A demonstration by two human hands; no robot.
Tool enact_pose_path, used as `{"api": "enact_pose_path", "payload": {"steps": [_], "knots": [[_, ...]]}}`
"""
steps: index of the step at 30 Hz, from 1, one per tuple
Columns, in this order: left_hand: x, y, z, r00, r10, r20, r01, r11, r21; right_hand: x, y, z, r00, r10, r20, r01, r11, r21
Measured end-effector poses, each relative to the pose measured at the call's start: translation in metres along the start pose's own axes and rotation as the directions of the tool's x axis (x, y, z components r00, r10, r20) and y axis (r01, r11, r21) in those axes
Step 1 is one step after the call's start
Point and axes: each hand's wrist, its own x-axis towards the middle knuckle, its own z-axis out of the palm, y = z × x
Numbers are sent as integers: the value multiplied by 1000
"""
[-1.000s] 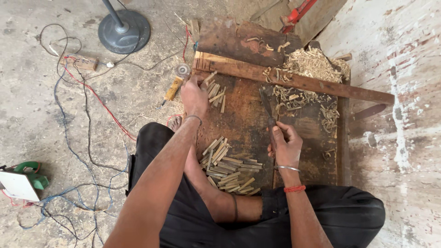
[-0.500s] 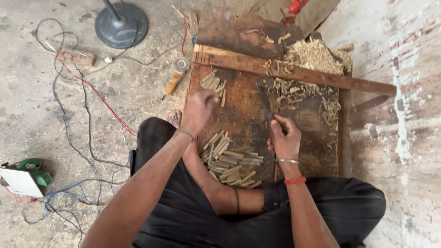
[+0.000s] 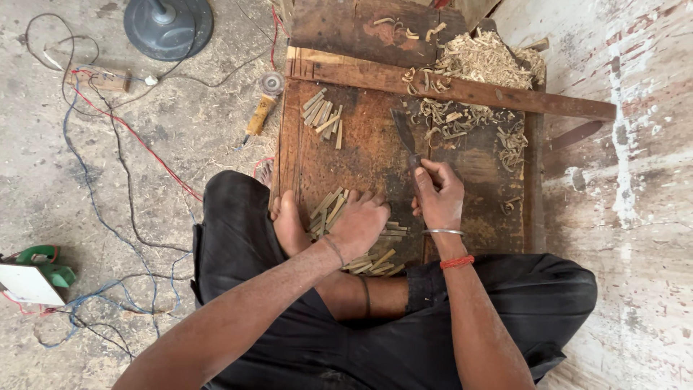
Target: The person sits on the floor at a low wooden bench and whittles small wooden sticks with a knife, shaving the ends of each stick one at a time and setting finished sticks in a pile on the bench.
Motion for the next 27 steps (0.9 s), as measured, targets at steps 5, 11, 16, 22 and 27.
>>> {"api": "enact_pose_path", "payload": {"steps": [5,11,16,22,27], "knots": [[-3,-4,-2,999,32,-34,-33,999,-17,0,-2,0,1000,-5,5,5,1000,11],[7,-14,-28,941,-338,-1,288,804,-519,-3,-11,3,1000,16,-5,-16,1000,5],[40,-33,-38,777,-621,-98,320,524,-789,-6,-19,4,1000,1,-15,-3,995,-100],[110,-61,-18,545,-828,-133,239,306,-922,-7,-19,2,999,33,-10,-33,999,-34],[137,-76,9,415,-796,-439,317,580,-751,-9,-20,1,998,66,-21,-67,996,-57]]}}
